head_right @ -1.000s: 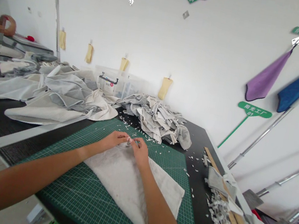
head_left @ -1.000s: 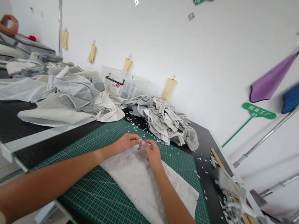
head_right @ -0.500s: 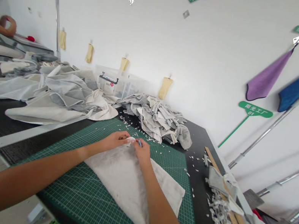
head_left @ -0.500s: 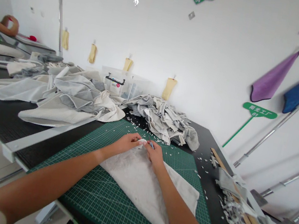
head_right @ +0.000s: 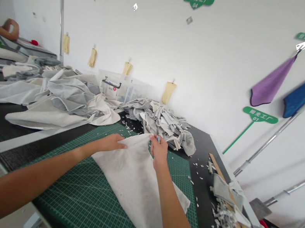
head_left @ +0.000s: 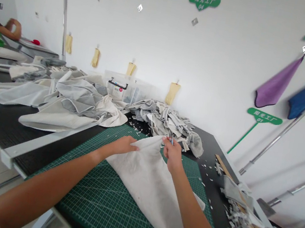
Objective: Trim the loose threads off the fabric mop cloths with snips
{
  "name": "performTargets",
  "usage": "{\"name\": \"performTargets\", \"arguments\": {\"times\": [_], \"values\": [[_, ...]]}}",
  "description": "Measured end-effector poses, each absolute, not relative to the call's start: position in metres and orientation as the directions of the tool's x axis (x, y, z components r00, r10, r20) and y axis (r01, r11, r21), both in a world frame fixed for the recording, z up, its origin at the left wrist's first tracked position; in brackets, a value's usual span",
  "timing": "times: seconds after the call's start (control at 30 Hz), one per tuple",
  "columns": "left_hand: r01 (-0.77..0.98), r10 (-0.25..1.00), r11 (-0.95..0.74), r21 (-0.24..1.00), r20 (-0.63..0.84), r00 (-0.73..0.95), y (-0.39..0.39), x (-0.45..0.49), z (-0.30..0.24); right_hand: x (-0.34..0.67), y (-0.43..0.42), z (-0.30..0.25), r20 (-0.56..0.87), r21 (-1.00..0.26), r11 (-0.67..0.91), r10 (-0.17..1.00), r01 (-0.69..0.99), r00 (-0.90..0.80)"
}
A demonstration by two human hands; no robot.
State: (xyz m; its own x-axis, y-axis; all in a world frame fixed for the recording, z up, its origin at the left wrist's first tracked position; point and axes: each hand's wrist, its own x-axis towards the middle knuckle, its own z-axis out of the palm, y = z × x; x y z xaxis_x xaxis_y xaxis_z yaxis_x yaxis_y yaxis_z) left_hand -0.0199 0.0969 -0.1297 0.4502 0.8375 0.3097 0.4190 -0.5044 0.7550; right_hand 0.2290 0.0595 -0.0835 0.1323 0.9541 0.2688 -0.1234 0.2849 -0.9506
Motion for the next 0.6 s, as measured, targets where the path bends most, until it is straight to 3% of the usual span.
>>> {"name": "performTargets", "arguments": {"times": [0.23, 0.47, 0.6], "values": [[0.339, 0.846, -0.403, 0.85, 0.204, 0.493, 0.077, -0.036, -0.07, 0.263, 0.03, -0.005, 0.446, -0.864, 0.489, 0.854, -0.119, 0.269], [0.23, 0.86, -0.432, 0.872, 0.321, 0.397, 0.043, -0.052, -0.008, 0.281, -0.03, 0.064, 0.613, -0.734, 0.679, 0.683, -0.033, 0.398], [0.082, 0.829, -0.53, 0.844, 0.496, 0.258, 0.014, -0.056, 0.027, 0.285, -0.067, 0.093, 0.662, -0.668, 0.744, 0.601, -0.01, 0.448]]}}
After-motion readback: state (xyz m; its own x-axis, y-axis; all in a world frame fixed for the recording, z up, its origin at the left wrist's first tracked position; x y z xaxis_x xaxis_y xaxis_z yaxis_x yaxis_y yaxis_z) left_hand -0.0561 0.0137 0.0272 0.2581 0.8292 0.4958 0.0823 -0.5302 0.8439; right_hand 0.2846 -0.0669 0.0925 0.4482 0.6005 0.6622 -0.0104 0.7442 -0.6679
